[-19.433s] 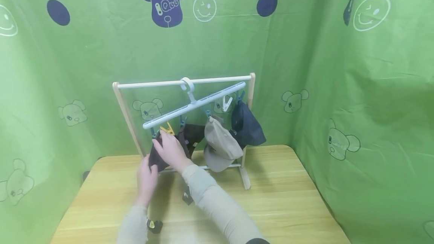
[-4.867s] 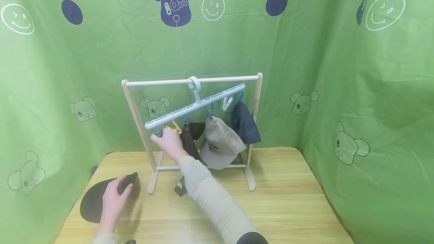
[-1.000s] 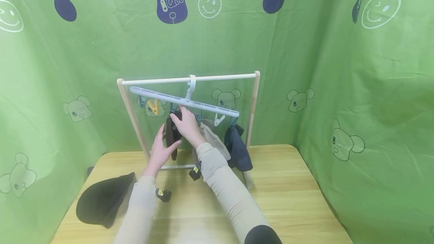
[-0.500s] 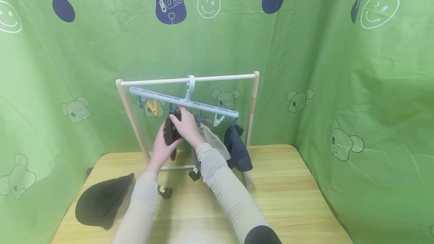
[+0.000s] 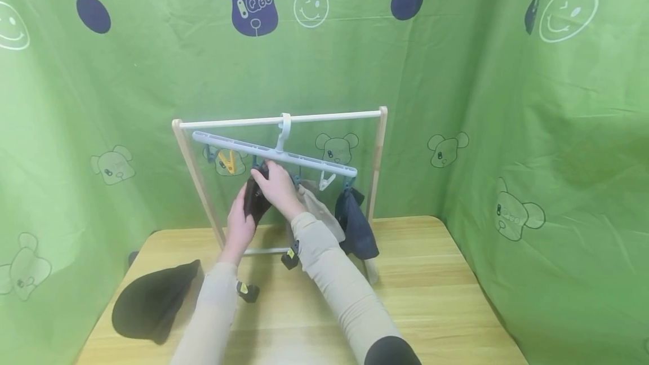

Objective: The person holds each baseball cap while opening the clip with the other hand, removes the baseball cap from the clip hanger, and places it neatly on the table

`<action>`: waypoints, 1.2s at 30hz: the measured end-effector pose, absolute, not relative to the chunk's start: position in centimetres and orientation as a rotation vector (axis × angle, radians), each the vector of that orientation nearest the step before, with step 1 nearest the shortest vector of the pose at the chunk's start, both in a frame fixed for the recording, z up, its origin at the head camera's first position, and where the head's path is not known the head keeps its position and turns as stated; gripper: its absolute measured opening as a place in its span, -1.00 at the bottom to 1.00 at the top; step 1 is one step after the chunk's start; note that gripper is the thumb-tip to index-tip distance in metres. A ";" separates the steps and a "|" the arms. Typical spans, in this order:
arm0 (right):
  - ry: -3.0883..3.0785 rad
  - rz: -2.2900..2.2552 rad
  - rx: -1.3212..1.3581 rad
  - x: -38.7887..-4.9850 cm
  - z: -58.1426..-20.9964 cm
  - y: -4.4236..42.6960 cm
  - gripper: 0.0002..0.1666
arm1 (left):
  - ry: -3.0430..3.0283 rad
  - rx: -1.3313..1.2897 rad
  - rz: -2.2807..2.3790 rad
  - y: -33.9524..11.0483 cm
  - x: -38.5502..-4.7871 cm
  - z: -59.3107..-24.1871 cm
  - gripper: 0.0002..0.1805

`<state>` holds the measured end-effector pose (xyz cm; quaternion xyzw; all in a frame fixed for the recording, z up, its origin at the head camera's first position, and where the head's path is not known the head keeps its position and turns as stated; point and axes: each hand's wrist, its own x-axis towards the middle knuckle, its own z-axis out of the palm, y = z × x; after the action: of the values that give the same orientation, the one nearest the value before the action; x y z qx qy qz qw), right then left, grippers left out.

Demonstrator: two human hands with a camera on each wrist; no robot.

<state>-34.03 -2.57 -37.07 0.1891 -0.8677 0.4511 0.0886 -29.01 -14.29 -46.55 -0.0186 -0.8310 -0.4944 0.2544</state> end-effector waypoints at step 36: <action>-2.732 1.034 0.261 -32.8 -36.1 -3.3 -0.33 | -1.943 0.010 -1.142 -12.5 -25.5 -48.3 -0.37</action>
<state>-32.76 -3.28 -36.05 0.0884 -0.9265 0.3507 0.1041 -25.45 -12.51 -48.32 0.0040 -0.7785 -0.4575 0.4296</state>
